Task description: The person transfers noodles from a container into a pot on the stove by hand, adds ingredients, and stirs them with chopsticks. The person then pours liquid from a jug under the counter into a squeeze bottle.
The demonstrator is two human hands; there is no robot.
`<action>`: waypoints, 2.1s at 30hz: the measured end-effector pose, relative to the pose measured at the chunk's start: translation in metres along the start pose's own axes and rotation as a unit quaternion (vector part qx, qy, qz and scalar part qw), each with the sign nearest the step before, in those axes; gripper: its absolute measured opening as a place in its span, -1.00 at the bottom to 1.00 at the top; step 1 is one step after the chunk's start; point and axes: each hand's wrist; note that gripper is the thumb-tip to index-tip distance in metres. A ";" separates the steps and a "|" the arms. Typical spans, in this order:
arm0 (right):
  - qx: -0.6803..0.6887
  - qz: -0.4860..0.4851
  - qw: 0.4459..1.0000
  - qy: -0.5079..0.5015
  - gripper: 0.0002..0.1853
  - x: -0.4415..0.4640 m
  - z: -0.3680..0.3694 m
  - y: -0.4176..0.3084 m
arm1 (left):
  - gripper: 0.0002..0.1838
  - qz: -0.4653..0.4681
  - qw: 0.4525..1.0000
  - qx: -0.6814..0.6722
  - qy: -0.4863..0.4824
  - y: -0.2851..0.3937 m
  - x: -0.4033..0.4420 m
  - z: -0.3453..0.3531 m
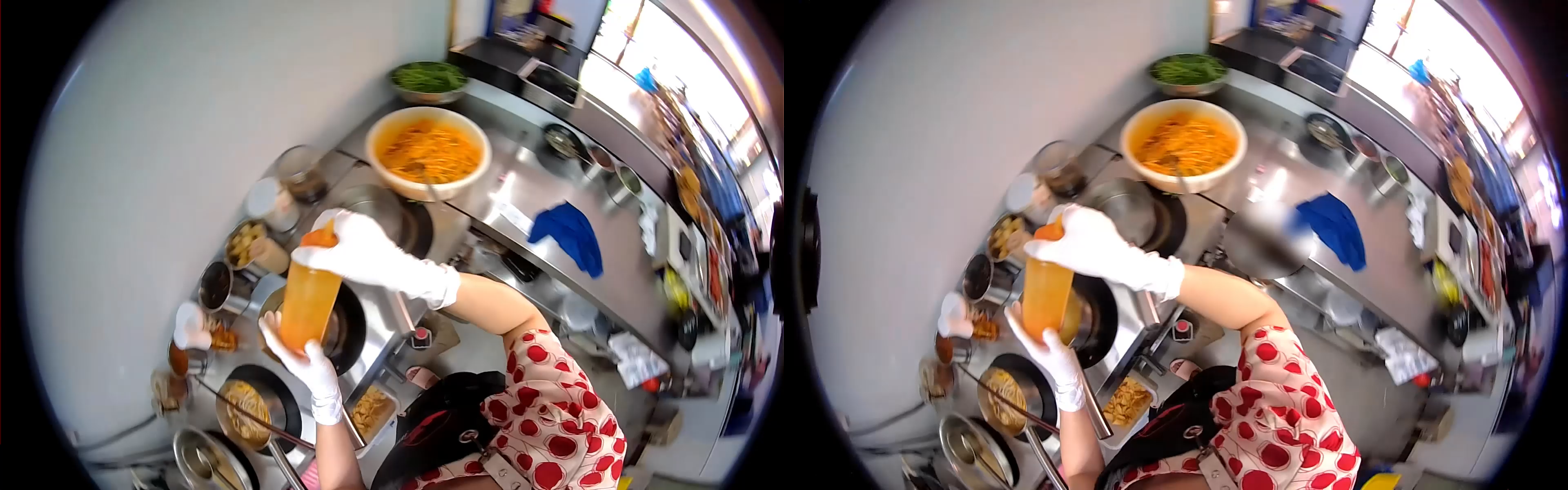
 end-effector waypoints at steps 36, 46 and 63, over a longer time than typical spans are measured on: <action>-0.181 0.230 0.925 -0.242 -0.27 -0.221 -0.234 0.055 | -0.51 -0.548 0.763 -0.290 -0.184 0.043 -0.224 0.089; -0.201 0.093 0.941 -0.256 -0.37 -0.226 -0.311 0.130 | -0.53 -0.585 0.747 -0.274 -0.155 0.059 -0.278 0.171; -0.368 -0.622 0.643 -0.254 -0.65 -0.251 -0.392 0.172 | -0.51 -0.755 0.535 -0.124 -0.359 0.047 -0.283 0.210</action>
Point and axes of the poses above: each hand's wrist, its own x-axis towards the middle knuckle, its own z-axis out of the palm, y = z × x, and after that the axes turned 8 degrees about y, right-handed
